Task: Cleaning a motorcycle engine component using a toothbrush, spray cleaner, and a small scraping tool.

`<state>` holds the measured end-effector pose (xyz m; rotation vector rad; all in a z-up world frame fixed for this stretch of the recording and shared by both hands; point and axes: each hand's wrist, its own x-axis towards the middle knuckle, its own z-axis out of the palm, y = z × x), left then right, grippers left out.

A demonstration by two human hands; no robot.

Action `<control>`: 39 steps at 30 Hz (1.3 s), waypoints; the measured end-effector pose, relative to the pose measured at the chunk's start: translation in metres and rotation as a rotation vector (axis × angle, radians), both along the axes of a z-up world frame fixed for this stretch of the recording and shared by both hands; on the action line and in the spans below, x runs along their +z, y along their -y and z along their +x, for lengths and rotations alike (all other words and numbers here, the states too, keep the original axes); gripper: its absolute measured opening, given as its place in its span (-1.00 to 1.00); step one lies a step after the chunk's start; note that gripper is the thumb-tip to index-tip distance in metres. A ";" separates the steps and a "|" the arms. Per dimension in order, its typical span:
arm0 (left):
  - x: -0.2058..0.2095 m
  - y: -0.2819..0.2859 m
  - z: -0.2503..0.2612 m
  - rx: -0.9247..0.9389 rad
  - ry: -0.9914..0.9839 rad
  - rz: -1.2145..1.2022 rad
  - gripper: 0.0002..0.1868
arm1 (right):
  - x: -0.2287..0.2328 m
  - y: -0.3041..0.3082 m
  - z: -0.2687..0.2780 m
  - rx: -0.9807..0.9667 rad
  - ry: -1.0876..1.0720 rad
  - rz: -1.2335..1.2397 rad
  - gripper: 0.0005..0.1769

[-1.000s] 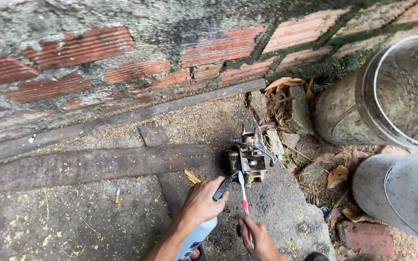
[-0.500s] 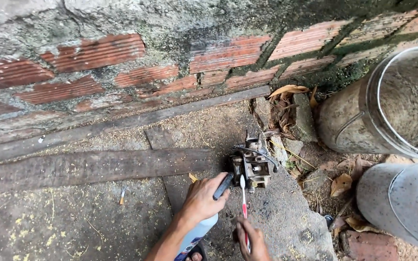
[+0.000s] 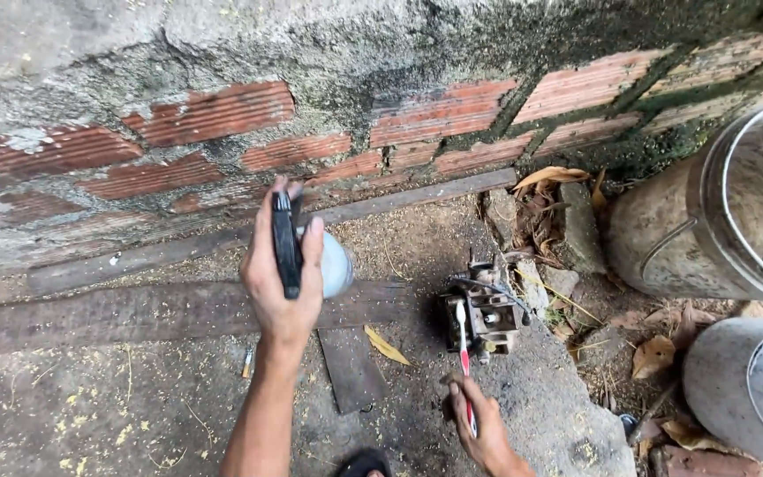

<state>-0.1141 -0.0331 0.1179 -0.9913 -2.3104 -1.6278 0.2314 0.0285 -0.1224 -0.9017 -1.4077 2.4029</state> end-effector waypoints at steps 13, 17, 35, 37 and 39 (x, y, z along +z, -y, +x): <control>-0.090 -0.076 -0.046 -0.116 0.031 0.170 -0.32 | 0.054 0.025 0.006 0.142 0.361 0.638 -0.61; -0.101 -0.074 -0.046 -0.130 -0.026 0.084 -0.14 | 0.032 -0.002 -0.012 0.112 0.017 0.467 -0.60; -0.177 0.020 0.222 -0.243 1.763 0.052 -0.81 | 0.078 -0.026 0.013 0.850 0.368 1.104 -0.36; -0.175 0.023 0.221 -0.212 1.895 0.137 -0.85 | 0.122 -0.036 -0.001 1.075 0.370 1.045 -0.40; -0.174 0.029 0.219 -0.226 1.808 0.130 -0.81 | 0.149 -0.053 0.001 0.848 0.209 1.150 -0.38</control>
